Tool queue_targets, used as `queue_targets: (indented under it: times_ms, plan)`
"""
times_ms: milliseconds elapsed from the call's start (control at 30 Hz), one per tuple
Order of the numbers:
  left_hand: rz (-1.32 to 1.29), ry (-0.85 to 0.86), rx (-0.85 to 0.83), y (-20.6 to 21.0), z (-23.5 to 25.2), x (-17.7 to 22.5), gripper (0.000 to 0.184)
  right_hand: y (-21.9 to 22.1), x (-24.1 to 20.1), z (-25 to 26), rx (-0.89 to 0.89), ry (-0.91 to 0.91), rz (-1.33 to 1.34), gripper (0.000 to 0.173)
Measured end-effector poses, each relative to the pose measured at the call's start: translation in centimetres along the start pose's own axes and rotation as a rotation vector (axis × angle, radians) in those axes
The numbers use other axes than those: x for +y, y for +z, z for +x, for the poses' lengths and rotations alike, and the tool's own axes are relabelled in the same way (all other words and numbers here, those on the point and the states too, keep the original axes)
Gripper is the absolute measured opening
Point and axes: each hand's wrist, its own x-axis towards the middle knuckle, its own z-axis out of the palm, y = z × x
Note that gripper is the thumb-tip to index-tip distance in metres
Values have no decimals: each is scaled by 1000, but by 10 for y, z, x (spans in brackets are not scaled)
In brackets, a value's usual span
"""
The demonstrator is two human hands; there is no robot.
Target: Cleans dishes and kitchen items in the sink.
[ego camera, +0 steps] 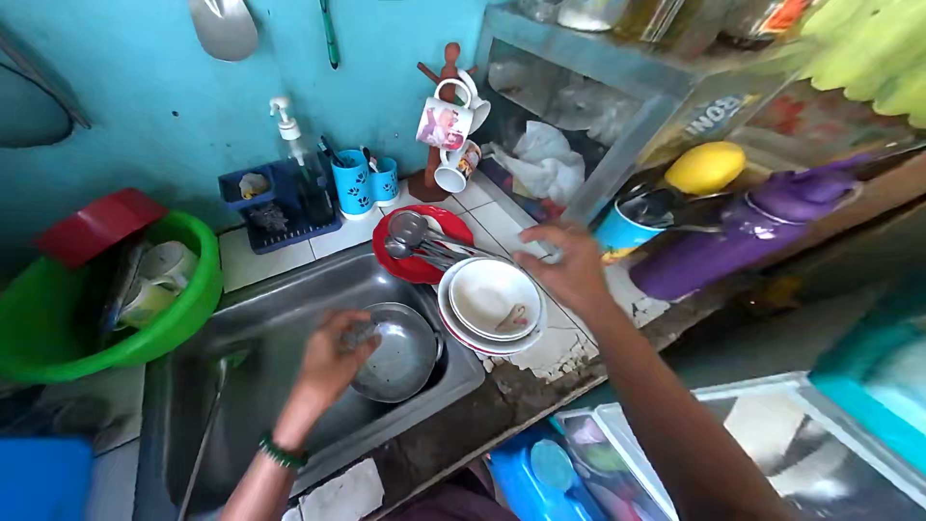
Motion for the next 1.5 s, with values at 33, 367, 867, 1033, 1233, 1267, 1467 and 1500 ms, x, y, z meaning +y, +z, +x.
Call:
queue_targets:
  times_ms: [33, 367, 867, 1033, 1233, 1267, 1467, 1500]
  plan:
    - [38, -111, -155, 13, 13, -13, 41, 17, 10, 10, -90, 53, 9, 27]
    - [123, -320, -277, 67, 9, -52, 47, 160, 77, 120, -842, 272, -272, 114]
    - [-76, -354, 4, 71, -25, -47, 39, 172, 102, 129, -922, 121, -185, 91]
    - [-74, -292, -68, 85, -21, -39, 39, 173, 108, 130, -900, 70, -107, 65]
    - [-100, -311, -33, 87, -29, -43, 39, 177, 103, 130, -939, 100, -181, 73]
    - [-109, -318, -21, 86, -31, -44, 39, 180, 105, 130, -944, 93, -199, 73]
    - [-118, -308, 48, 75, -44, -48, 38, 168, 94, 143, -823, -33, -236, 53]
    - [-116, -316, 45, 71, -46, -48, 38, 161, 84, 145, -774, -61, -221, 55]
